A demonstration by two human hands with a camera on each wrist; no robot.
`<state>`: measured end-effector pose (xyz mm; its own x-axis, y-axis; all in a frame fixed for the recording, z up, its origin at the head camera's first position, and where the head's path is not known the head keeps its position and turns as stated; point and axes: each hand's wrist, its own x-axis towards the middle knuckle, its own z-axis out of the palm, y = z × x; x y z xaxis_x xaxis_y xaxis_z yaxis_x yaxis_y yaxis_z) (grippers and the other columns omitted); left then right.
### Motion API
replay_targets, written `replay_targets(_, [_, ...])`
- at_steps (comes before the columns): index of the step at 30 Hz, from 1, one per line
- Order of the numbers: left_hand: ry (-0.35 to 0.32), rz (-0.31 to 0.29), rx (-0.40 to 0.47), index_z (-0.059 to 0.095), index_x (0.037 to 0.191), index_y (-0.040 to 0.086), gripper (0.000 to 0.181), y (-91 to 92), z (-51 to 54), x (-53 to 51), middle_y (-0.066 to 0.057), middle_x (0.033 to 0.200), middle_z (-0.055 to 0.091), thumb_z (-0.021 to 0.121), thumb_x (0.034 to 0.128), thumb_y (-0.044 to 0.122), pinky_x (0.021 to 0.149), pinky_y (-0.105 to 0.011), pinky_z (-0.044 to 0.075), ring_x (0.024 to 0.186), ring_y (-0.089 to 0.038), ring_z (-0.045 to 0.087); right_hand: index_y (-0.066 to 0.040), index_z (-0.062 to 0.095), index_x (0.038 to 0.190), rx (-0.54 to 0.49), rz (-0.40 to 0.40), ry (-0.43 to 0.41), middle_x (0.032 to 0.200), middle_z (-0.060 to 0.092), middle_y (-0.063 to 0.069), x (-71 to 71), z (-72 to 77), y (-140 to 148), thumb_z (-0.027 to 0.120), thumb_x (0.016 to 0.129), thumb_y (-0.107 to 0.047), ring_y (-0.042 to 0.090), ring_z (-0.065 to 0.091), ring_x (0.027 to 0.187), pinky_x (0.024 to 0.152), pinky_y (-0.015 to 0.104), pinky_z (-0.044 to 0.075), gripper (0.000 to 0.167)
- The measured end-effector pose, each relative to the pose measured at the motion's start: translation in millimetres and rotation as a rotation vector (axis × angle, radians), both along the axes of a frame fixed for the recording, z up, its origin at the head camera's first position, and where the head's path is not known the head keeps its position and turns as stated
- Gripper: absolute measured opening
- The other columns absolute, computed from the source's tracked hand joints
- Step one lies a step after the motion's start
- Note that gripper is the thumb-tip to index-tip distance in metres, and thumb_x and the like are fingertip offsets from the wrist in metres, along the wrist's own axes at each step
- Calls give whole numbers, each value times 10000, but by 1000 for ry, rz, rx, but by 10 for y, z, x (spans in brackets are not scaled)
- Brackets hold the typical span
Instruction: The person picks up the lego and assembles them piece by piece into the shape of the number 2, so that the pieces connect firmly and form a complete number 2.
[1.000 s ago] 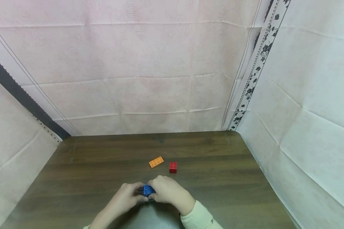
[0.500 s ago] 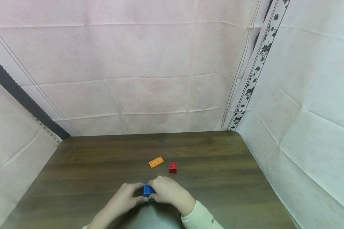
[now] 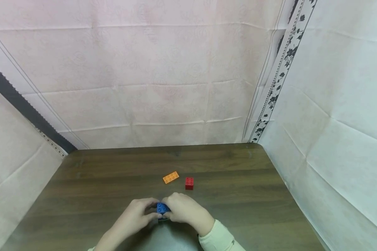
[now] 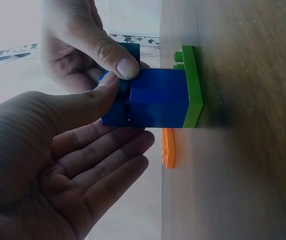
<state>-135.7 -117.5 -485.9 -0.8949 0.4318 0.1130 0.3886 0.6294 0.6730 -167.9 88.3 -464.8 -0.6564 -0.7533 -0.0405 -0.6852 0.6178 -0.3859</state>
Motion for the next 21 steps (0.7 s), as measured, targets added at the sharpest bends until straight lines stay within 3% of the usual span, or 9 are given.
replay_targets(21, [-28,-6,17,717,1105,161,265,7,-3,10,28,1045,729,763,911,336,754,-345,588,964,-202,714,-158,703,1048,-14,13,-4,795,584,-171,-14,-12,7,740,942,-261,-10,479,619,557,159,399,153])
